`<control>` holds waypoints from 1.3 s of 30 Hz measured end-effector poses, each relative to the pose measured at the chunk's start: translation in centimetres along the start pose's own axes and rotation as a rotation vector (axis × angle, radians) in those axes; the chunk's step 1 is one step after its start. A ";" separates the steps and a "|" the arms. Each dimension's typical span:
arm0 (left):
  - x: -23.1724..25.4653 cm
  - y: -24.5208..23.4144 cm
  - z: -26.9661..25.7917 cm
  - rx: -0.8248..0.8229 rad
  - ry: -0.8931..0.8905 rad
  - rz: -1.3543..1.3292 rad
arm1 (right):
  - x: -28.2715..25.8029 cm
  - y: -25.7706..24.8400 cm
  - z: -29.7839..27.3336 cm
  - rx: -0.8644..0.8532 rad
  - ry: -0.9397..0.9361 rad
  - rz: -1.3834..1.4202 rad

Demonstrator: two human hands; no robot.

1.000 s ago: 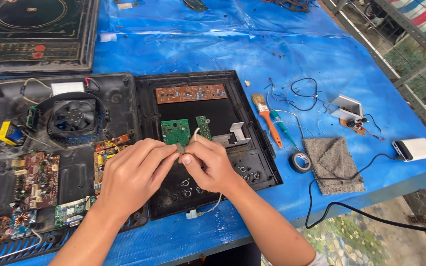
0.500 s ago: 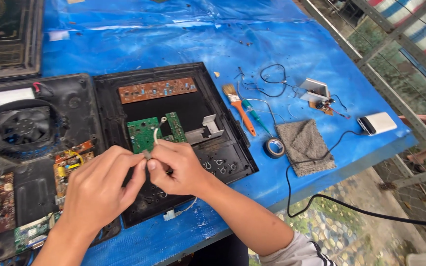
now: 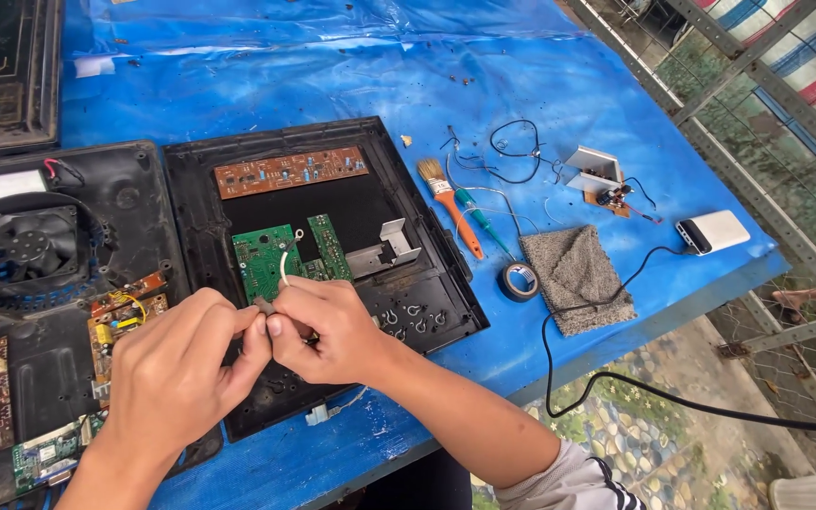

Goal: The person works on the internal components of an open electronic device, likely an induction cooktop, placed on a blue tarp. They handle various wires and circuit boards, connecting and adjusting them by hand throughout the process.

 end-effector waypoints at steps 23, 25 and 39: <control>0.4 -1.7 1.9 0.040 0.055 0.045 | 0.2 -0.6 0.2 -0.089 0.007 0.061; 0.8 -1.6 1.8 0.026 0.106 0.069 | 0.0 -0.6 0.3 -0.097 -0.006 0.064; 0.4 -1.2 1.3 0.055 0.081 0.047 | 0.5 -0.9 -0.1 -0.049 -0.001 0.040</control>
Point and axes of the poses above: each hand's wrist, its own z-axis towards the middle knuckle, its own y-axis out of the palm, x = y × z, the point moved 6 cm from there along z, towards the middle knuckle, and after that the axes turned 6 degrees about z, right-handed, at the moved point
